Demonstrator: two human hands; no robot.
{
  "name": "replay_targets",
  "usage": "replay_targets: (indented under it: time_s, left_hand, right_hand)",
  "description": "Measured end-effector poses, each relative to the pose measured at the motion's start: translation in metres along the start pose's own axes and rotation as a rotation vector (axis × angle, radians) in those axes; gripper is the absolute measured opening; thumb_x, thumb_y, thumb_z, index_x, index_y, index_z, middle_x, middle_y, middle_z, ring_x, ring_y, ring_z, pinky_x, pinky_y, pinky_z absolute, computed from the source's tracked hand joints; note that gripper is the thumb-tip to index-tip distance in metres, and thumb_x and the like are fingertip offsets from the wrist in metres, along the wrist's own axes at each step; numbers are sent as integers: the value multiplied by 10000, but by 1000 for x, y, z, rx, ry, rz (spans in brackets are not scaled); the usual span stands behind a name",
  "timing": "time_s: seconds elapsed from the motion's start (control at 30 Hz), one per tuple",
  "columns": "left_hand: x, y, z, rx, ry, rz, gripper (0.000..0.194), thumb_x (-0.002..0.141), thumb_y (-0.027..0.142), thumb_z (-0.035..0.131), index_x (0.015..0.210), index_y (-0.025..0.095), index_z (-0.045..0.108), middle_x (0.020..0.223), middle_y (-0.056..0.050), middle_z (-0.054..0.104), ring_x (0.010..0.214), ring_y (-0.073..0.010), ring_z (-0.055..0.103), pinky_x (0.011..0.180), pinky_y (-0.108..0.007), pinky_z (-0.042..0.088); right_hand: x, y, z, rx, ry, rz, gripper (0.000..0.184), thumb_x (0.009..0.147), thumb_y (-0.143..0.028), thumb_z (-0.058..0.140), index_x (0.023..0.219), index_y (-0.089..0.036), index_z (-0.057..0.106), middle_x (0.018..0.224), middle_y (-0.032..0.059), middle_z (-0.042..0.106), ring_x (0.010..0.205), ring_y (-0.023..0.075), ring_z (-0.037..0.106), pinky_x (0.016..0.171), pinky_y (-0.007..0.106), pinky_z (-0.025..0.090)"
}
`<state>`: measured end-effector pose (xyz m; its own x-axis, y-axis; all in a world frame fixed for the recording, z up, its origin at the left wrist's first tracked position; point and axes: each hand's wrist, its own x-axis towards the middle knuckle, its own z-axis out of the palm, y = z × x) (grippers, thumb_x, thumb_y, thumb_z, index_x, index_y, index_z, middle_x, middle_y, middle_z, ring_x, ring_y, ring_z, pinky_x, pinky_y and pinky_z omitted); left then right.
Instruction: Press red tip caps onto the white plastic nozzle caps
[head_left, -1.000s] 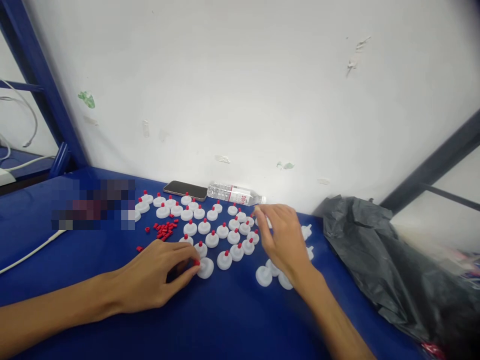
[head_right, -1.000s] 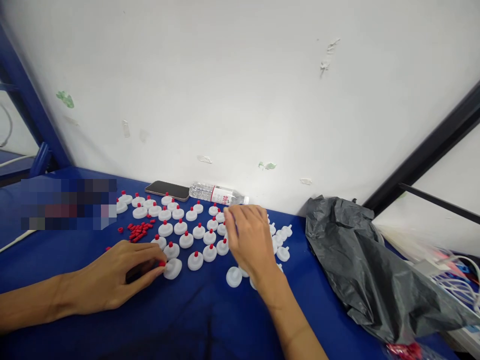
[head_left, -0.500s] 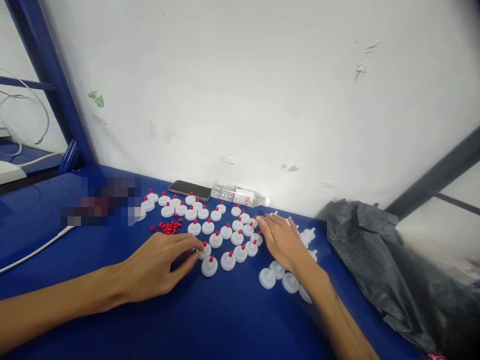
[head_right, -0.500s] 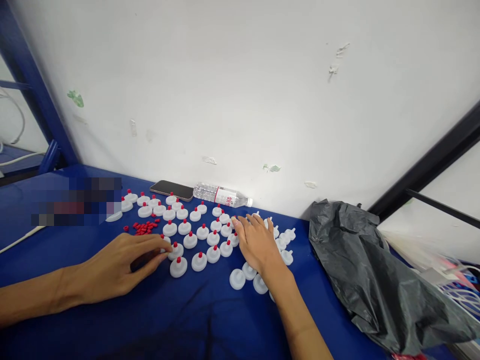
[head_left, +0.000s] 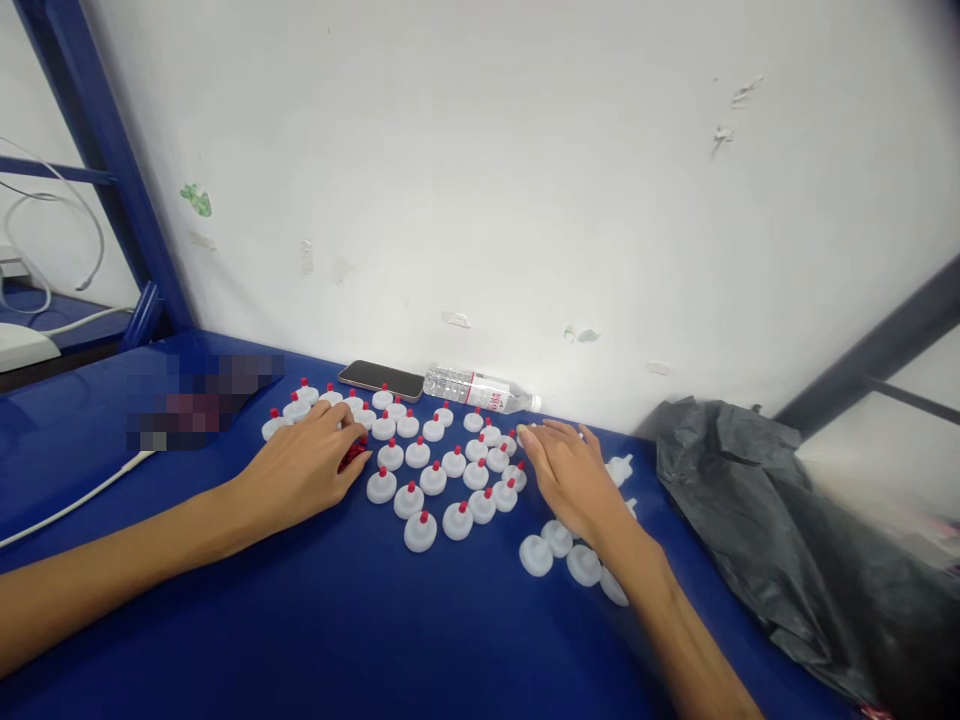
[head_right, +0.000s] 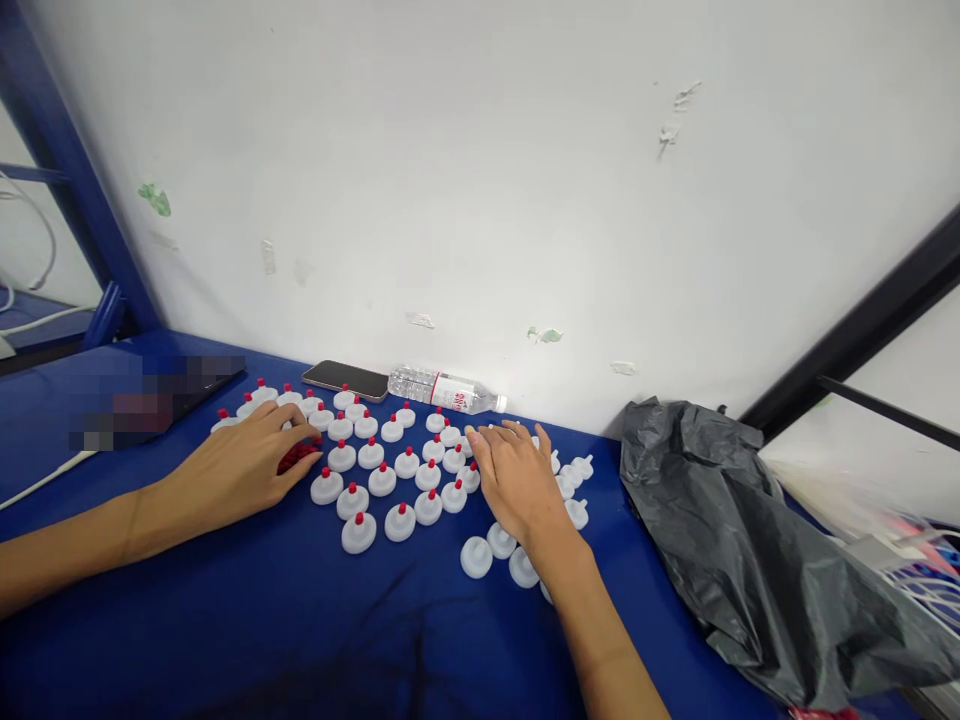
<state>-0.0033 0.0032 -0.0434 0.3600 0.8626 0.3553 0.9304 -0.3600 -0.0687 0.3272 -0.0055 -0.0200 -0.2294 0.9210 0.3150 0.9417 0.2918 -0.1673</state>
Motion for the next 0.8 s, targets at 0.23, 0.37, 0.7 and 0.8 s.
replay_targets:
  time_s: [0.23, 0.37, 0.7, 0.8]
  left_hand:
    - [1, -4, 2, -43, -8, 48, 235, 957, 260, 463, 954, 218, 694, 1024, -82, 620, 983, -276, 557, 583, -305, 432]
    - [2, -4, 5, -91, 15, 81, 235, 956, 268, 447, 924, 221, 674, 1006, -77, 624, 972, -271, 564, 595, -309, 452]
    - [-3, 8, -11, -292, 232, 171, 245, 996, 365, 468, 1008, 220, 665, 935, -37, 724, 852, -201, 662, 741, -319, 533]
    - [-8, 16, -17, -446, 323, 271, 160, 986, 300, 540, 1021, 219, 674, 907, -17, 740, 835, -169, 668, 745, -285, 542]
  right_hand:
    - [-1, -7, -1, 29, 79, -71, 407, 1064, -406, 316, 1214, -252, 662, 1259, 60, 704, 1305, 277, 544, 1156, 616, 257]
    - [-1, -10, -2, 28, 210, -128, 282, 1015, -386, 499, 1186, -213, 642, 1207, 73, 712, 1218, 258, 600, 1160, 561, 277]
    - [-11, -43, -9, 182, 280, -374, 213, 1009, -189, 448, 1190, -223, 557, 1204, 93, 653, 1076, 248, 631, 923, 416, 509]
    - [-16, -60, -4, 212, 261, -508, 263, 976, -142, 480, 1228, -213, 508, 1148, 88, 692, 1046, 259, 649, 916, 450, 526]
